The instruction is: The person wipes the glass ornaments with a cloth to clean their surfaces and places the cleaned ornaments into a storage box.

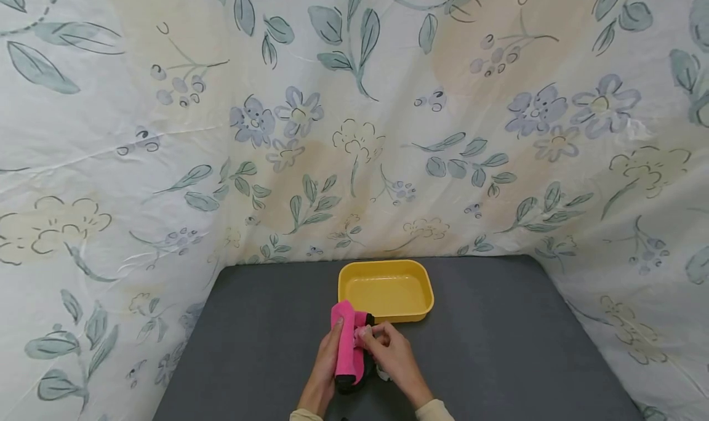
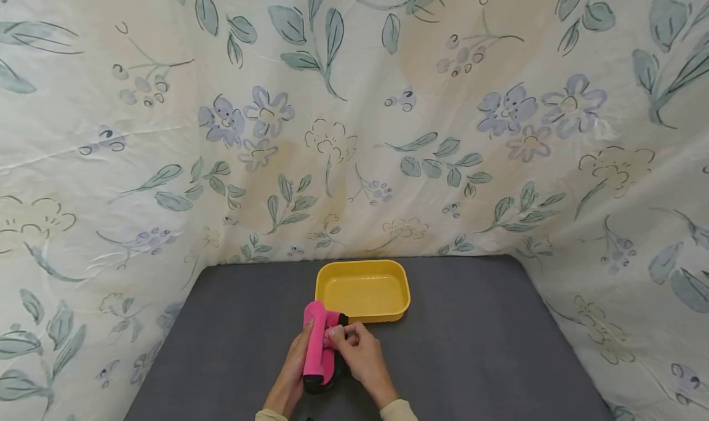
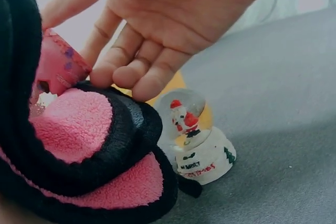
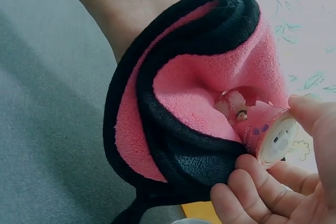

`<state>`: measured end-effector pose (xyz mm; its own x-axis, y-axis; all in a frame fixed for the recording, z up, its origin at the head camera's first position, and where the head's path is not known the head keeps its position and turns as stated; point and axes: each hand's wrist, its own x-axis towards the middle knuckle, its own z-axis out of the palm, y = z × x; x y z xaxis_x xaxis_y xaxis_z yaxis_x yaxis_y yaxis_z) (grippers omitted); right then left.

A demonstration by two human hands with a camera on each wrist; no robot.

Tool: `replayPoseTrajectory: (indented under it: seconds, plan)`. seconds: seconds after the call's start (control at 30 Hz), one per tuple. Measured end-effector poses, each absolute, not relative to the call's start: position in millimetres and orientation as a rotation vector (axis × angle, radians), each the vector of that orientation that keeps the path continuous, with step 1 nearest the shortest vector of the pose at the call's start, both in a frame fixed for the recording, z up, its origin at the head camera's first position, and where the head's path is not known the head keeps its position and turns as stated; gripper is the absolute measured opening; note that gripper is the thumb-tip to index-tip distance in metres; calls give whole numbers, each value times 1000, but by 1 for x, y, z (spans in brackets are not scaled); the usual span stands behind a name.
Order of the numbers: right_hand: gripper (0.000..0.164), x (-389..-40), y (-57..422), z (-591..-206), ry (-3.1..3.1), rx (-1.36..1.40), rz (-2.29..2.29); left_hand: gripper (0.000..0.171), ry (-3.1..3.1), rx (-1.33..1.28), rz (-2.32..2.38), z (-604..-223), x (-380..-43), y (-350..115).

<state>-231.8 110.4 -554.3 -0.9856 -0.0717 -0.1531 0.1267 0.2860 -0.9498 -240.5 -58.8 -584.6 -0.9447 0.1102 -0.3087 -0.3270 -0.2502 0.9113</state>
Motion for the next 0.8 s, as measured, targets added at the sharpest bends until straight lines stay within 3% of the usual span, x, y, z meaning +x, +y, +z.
replayPoseTrajectory:
  seconds: [0.47,0.8]
  plan:
    - [57,-228,112,-558,2607,-173,-1634,56,1705,-289,2311,-582,-244,-55]
    - [59,-227,116,-562,2595,-402,-1653,71,1739,-347,2266,-581,-241,-58]
